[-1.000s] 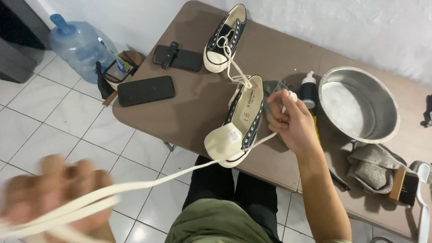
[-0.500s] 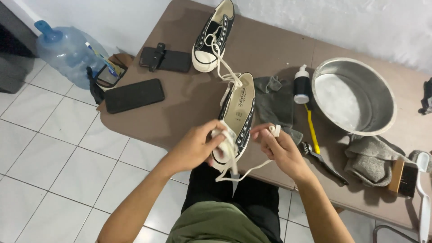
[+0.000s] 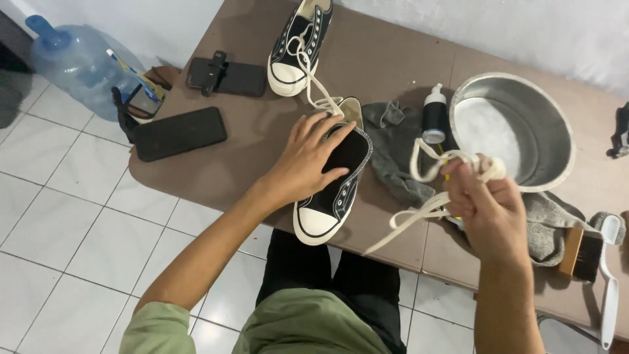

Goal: Cleaning a black sneaker with a cloth and then threading laces through the eyelets.

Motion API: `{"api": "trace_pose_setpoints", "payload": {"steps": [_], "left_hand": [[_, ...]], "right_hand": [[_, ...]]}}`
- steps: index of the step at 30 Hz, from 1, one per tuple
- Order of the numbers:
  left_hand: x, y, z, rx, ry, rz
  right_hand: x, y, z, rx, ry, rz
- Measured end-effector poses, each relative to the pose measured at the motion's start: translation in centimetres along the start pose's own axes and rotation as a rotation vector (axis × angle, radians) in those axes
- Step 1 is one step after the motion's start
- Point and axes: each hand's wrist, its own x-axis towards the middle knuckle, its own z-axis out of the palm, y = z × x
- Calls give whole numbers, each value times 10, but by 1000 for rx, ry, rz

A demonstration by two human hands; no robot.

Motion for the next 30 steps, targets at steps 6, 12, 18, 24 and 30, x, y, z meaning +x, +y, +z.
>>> {"api": "trace_pose_setpoints", "payload": {"steps": [6, 12, 18, 24, 30], "left_hand": [[23, -24, 16, 18, 63, -90], [21, 9, 7, 65, 131, -62], [-3, 98, -35, -748, -413, -12], [-1, 43, -60, -893, -236, -86], [-12, 0, -111, -667, 104, -240]], "right_hand": [[-4, -9, -2, -187, -91, -131], [-16, -4, 10, -413, -161, -65], [-5, 7, 33, -122, -57, -56], [2, -6, 22, 205, 129, -174], [-19, 4, -19, 298, 281, -71]]}}
